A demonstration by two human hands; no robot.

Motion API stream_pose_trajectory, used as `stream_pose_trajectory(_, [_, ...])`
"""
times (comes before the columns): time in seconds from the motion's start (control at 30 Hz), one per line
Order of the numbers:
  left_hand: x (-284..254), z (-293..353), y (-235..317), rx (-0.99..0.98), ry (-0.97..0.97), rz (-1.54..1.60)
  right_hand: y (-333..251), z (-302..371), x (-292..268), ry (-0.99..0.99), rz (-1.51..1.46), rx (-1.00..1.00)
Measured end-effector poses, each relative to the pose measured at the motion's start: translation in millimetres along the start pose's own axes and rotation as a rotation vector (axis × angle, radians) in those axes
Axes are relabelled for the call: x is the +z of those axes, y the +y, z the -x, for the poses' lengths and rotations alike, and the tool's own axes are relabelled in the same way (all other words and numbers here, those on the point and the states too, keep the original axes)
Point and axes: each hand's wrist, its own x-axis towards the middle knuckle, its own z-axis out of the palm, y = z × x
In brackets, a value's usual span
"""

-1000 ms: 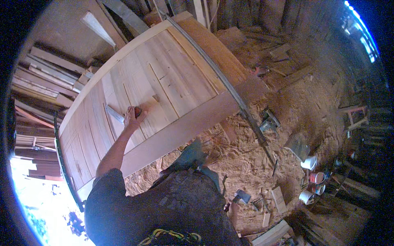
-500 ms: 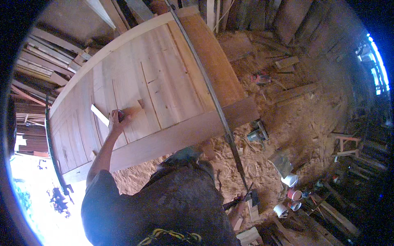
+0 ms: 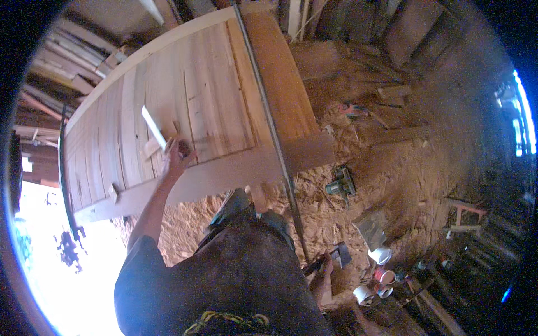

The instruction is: The person assembles a curved wooden structure by placing planks onto a frame, aligning them, and securing them with a hammer and nails. The person repeatedly positions planks, taps them into place, and hammers nails to fasten the pieces.

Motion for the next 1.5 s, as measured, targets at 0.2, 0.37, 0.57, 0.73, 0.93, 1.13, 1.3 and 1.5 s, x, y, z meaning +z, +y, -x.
stream_pose_trajectory(0.2, [38,29,32,0.082,0.013,-0.172,-23,-20,-4,0.106,0.232,-0.034])
stream_pose_trajectory(0.37, [58,20,39,-0.050,0.024,-0.421,-45,-28,5,0.074,0.291,-0.087])
stream_pose_trajectory(0.57, [19,22,-8,0.174,0.398,-0.580,-73,-18,51,0.070,0.376,-0.193])
stream_pose_trajectory(0.73, [-19,3,-90,-0.047,0.390,-0.536,-89,14,101,0.196,0.412,-0.368])
stream_pose_trajectory(0.93, [-29,22,-118,-0.280,0.236,-0.447,-136,88,165,0.182,0.675,-0.481])
stream_pose_trajectory(1.13, [-32,37,-98,-0.300,0.270,-0.351,-150,97,231,0.136,1.041,-0.754])
stream_pose_trajectory(1.3, [-32,38,-108,-0.203,0.257,-0.297,-136,137,363,-0.356,1.175,-0.542])
stream_pose_trajectory(1.5, [-26,1,-120,0.007,0.036,-0.183,-80,135,481,-0.854,0.976,-0.186])
